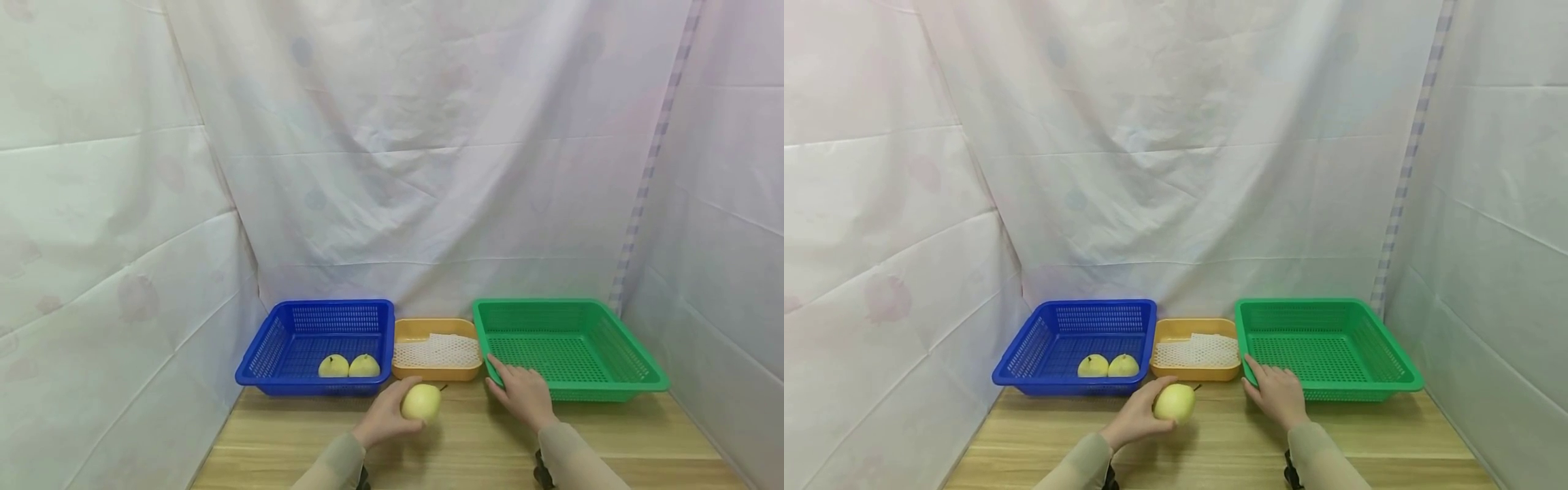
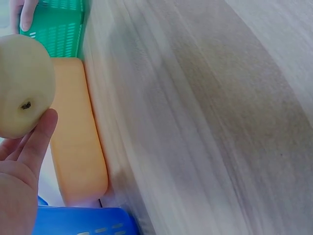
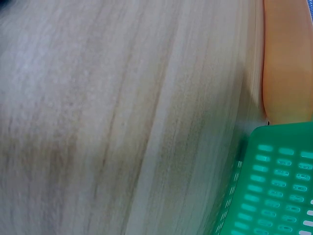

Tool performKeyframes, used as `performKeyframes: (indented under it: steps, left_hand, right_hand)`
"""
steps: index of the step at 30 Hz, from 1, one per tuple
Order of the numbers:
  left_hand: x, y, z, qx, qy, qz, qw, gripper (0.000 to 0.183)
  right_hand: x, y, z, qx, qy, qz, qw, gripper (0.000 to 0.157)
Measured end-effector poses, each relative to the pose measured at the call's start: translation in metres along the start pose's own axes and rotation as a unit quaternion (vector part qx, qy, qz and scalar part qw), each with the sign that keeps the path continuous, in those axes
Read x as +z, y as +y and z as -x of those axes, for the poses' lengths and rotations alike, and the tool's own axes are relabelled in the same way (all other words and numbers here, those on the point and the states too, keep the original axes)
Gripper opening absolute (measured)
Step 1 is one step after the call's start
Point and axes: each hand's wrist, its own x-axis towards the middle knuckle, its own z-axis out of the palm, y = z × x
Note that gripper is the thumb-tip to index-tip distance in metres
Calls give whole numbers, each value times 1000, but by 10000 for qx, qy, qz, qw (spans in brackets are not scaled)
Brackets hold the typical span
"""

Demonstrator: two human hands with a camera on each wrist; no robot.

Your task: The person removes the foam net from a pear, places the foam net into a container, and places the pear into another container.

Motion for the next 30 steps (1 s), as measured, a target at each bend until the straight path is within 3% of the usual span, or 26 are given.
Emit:
performKeyframes:
  steps: [18,30]
  left_hand:
    - [-21,9,-9,356,91,-157,9992,74]
    - [-36,13,-18,210,74,-141,9997,75]
  right_hand:
    - [1,1,0,-44,74,25,10000,60]
    - [1,1,-1,43,-55,-37,10000,59]
